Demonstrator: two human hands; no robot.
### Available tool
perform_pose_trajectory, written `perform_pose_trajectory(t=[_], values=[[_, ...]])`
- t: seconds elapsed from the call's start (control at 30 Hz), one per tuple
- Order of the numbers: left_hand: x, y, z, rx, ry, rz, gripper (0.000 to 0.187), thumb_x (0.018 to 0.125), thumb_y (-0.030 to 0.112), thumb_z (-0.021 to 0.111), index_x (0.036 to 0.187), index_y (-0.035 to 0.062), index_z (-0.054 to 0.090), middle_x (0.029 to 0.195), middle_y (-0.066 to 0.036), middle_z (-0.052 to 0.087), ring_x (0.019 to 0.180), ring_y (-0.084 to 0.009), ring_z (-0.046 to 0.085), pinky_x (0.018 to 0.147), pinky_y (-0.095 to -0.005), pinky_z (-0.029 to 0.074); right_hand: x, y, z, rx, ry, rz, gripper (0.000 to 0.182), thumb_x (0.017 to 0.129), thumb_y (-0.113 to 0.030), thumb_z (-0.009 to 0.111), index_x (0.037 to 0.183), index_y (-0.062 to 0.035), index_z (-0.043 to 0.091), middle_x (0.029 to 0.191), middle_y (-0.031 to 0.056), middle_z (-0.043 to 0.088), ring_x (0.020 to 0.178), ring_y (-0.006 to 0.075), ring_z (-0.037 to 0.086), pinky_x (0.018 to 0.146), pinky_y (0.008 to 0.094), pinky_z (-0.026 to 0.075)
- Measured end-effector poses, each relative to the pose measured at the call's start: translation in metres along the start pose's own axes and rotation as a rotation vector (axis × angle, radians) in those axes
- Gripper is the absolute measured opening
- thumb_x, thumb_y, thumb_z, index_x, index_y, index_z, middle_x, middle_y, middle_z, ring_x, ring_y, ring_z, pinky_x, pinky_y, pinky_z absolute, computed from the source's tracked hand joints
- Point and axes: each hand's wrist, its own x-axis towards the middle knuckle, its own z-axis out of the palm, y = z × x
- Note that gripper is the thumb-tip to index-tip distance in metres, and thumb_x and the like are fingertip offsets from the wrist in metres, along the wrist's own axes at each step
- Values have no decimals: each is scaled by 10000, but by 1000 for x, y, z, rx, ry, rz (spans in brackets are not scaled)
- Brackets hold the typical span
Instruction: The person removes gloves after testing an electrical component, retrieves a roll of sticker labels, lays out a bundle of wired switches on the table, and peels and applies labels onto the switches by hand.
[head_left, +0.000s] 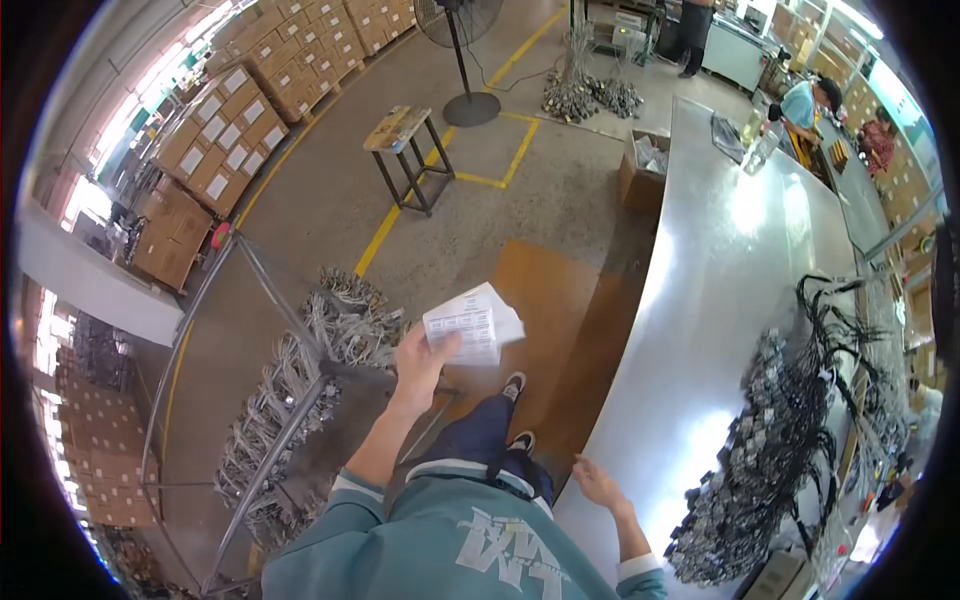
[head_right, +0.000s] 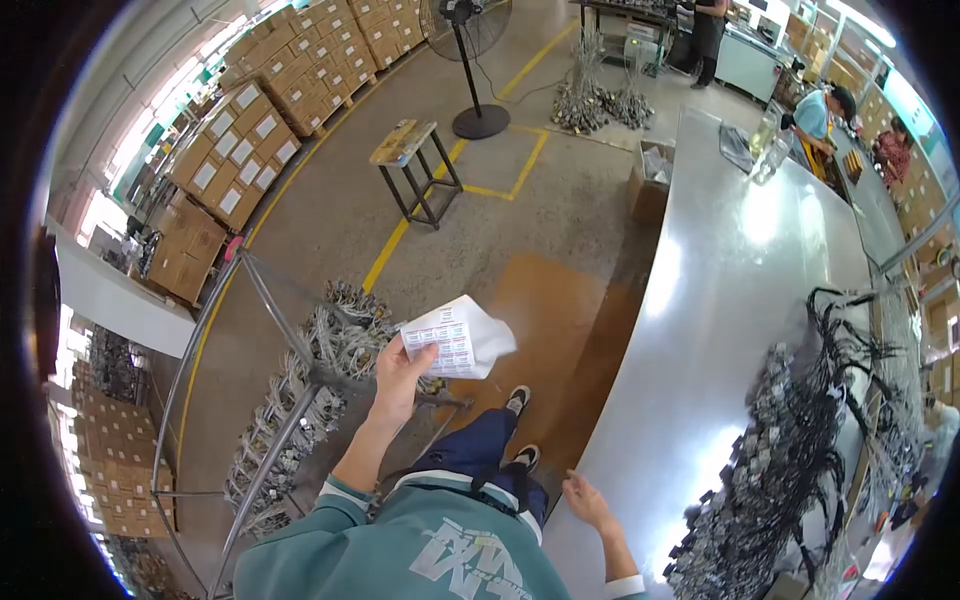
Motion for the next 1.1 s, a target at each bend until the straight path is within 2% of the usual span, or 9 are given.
perform_pose_trajectory(t=[0.1,0.3,0.37,0.5,0.63,0.87,0.93,1.03,1.1], values=[[29,-7,15,-46,37,7,315,1002,53,728,1310,5,679,1222,-45,741,1117,-124,674,1009,-319,512,19,-16,-10,61,-89,120,552,1100,-445,550,1543,-119,510,1355,216,699,1251,363,690,1053,464,538],[116,-45,49,-197,139,15,294,991,43,741,1272,-18,680,1196,-60,744,1075,-128,679,961,-302,521,60,-2,-18,148,-10,200,551,1102,-419,569,1539,-87,527,1315,186,723,1210,281,717,1040,405,548],[158,-55,60,-241,148,3,309,988,39,742,1284,-18,674,1200,-62,743,1067,-131,686,955,-305,528,79,13,-24,282,55,170,540,1088,-392,593,1511,-60,553,1188,169,759,1093,252,759,980,377,573],[217,-31,81,-308,130,-72,293,999,34,728,1286,13,672,1209,-60,736,1101,-138,685,974,-317,534,113,-35,-62,304,46,329,575,1093,-393,594,1531,-28,521,1213,168,751,1094,236,741,977,359,567],[275,-19,76,-298,79,-28,303,1001,39,727,1297,15,671,1214,-59,741,1109,-133,688,978,-318,536,195,-100,-104,204,-76,309,584,1095,-378,592,1539,-9,505,1196,162,745,1090,239,719,979,349,551],[338,-13,23,-285,236,-30,314,1011,52,713,1318,12,666,1247,-80,742,1145,-164,697,1013,-349,539,363,-169,-169,114,-219,54,558,1115,-329,578,1544,15,486,1276,131,716,1164,229,697,980,337,547],[353,-12,4,-551,152,-263,309,1040,95,677,1333,-2,655,1279,-107,737,1193,-224,701,1052,-397,545,408,-183,-187,174,-287,23,525,1118,-302,575,1521,28,508,1252,147,723,1117,218,715,971,332,552],[375,-59,-22,-907,249,-382,349,1054,152,674,1362,-4,627,1279,-110,725,1176,-232,708,1057,-398,550,487,-166,-203,68,-379,17,505,1115,-275,583,1503,41,518,1228,159,727,1080,211,727,951,334,565],[382,-92,-32,-894,355,-321,348,1054,148,671,1362,-10,627,1307,-115,718,1197,-249,707,1087,-415,542,541,-164,-218,-5,-476,-4,478,1109,-255,591,1476,46,540,1235,165,727,1081,217,728,934,336,573]])
